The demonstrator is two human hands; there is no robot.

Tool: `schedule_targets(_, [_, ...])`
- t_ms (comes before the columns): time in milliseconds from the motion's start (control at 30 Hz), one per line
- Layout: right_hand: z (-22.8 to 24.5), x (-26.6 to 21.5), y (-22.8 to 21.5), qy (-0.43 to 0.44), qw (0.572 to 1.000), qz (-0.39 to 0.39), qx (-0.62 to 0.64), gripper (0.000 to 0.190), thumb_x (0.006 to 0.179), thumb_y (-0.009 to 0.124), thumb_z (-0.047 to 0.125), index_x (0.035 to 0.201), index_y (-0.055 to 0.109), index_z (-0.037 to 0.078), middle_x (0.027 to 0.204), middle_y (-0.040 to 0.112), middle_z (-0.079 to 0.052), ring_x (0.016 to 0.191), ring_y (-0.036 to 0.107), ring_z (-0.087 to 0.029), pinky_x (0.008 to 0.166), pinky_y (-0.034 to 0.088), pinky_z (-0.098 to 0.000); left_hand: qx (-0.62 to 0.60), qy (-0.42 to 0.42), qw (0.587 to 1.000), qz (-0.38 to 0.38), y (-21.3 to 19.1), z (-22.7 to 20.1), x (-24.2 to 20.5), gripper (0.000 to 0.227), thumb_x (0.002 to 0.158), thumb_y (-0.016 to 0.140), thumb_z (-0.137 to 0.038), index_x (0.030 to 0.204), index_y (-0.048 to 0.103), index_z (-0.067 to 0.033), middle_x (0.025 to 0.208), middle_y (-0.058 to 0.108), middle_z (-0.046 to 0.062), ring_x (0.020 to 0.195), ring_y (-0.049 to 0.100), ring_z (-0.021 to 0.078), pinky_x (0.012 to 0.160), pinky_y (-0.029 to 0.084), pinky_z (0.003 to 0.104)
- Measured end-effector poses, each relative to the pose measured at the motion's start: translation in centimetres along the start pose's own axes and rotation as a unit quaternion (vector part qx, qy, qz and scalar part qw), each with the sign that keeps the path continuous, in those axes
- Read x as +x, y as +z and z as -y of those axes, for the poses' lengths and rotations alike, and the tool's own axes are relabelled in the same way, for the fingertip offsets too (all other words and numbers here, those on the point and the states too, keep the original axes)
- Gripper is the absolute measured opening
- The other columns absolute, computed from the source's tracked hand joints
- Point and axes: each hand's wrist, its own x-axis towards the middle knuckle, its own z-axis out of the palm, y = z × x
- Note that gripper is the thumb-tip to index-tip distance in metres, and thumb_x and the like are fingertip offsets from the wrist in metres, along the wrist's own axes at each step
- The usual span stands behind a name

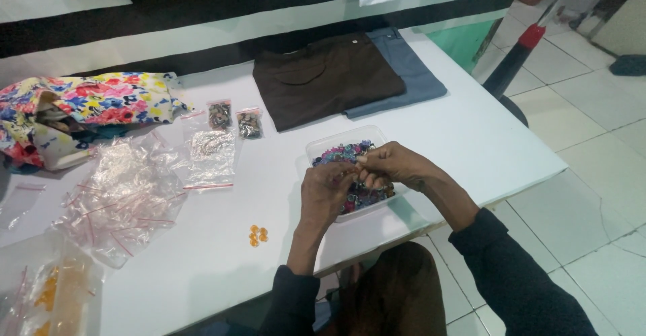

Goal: The person sorts small orange and multicolored decorative items from a plastic container, places them into small zip-top bags, and seals the bags. The person repeats this process multiple times, handling the items one at a time.

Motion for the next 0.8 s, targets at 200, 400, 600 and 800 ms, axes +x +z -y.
schedule_targets(200, [0.0, -0.1, 0.0, 0.009, 0.999, 0.004, 0.049, 0.038, 0.1, 0.066, 0.029, 0.097, 0.076, -0.008, 0.067, 0.073, -0.016, 0.057, 0.073, -0.017, 0.055, 0.062, -0.0243, -0.004, 0.016, 1.0, 0.007, -0.4, -0.5, -0.1, 0.016, 0.085, 0.08, -0.008, 0.1, 0.081, -0.0144, 0.086, 0.078, 0.01, 0.086, 0.073, 0.0343, 0.075, 0.058, 0.04])
schedule_targets(400, [-1.8, 0.9, -0.4, 0.002, 0.998, -0.011, 0.054, 0.041, 0.099, 0.067, 0.032, 0.101, 0.074, -0.008, 0.072, 0.072, -0.014, 0.056, 0.072, -0.016, 0.049, 0.061, -0.0222, 0.014, 0.027, 1.0, 0.007, -0.2, 0.2, 0.0, 0.017, 0.086, 0.08, -0.008, 0.1, 0.081, -0.017, 0.087, 0.078, 0.004, 0.086, 0.073, 0.0251, 0.079, 0.057, 0.033])
schedule_targets(600, [-1.3, 0.3, 0.8, -0.048, 0.998, -0.029, 0.02, 0.027, 0.098, 0.069, 0.023, 0.091, 0.074, -0.002, 0.058, 0.062, -0.01, 0.044, 0.061, -0.013, 0.04, 0.05, -0.0214, 0.014, 0.117, 0.991, -0.056, 0.4, 1.6, -0.1, 0.013, 0.088, 0.08, -0.012, 0.099, 0.078, -0.0177, 0.089, 0.077, 0.0, 0.089, 0.074, 0.0213, 0.083, 0.056, 0.034])
schedule_targets(800, [1.3, -2.8, 4.3, -0.106, 0.992, -0.063, -0.009, 0.027, 0.094, 0.071, 0.015, 0.104, 0.07, -0.011, 0.07, 0.067, -0.02, 0.052, 0.065, -0.02, 0.04, 0.052, -0.0256, 0.04, 0.186, 0.969, -0.156, -1.3, 0.2, -2.5, 0.012, 0.087, 0.082, -0.014, 0.097, 0.076, -0.0184, 0.089, 0.077, -0.002, 0.089, 0.075, 0.0181, 0.083, 0.056, 0.032])
